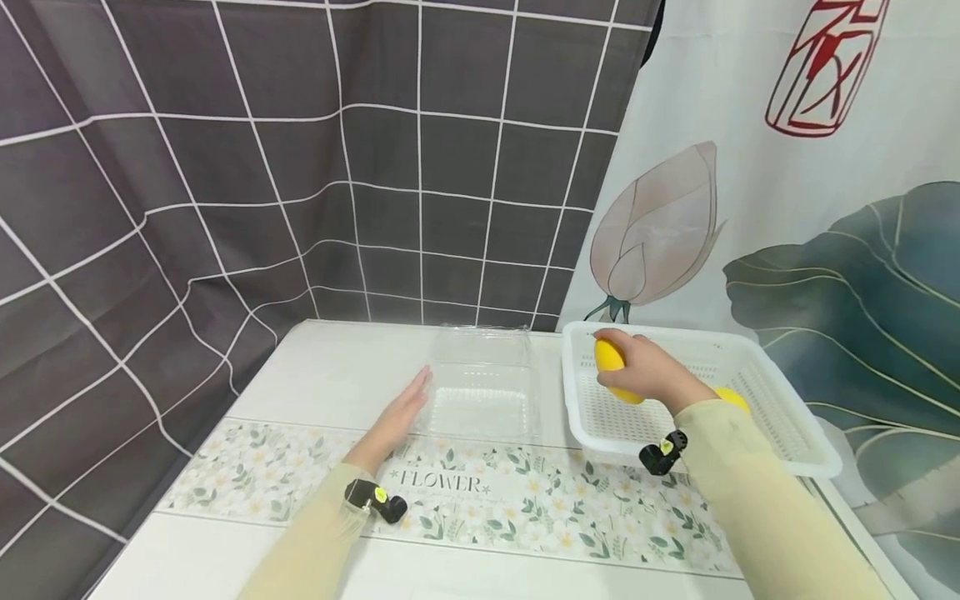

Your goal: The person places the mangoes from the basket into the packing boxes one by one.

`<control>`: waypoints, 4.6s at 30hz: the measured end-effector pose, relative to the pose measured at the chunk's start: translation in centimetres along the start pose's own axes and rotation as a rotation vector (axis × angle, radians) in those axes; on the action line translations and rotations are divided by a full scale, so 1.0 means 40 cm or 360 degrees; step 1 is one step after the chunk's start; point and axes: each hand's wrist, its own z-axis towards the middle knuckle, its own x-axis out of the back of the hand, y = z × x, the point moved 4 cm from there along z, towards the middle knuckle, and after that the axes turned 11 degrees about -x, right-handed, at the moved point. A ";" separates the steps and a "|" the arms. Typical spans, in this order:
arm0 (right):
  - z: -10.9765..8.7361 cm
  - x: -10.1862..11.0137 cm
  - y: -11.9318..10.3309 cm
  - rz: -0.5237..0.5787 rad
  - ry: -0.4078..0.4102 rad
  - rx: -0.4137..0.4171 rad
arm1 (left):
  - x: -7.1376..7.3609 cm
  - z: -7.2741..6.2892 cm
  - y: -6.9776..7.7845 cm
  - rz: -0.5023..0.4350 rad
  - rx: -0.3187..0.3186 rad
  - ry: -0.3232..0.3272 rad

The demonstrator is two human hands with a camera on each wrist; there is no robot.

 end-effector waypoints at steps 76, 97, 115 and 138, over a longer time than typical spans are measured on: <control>0.134 -0.440 -0.382 0.0208 -0.0284 0.0227 | -0.027 -0.005 0.020 -0.0607 0.0050 0.0011; 0.126 -0.449 -0.375 0.0205 -0.0359 0.0177 | -0.052 -0.002 0.029 -0.1055 0.0038 0.0283; 0.109 -0.472 -0.407 0.0081 -0.0472 0.0143 | -0.055 -0.006 0.028 -0.0869 0.0060 0.0306; 0.098 -0.449 -0.405 0.0229 -0.0445 0.0051 | -0.053 -0.007 0.030 -0.0946 0.0068 0.0343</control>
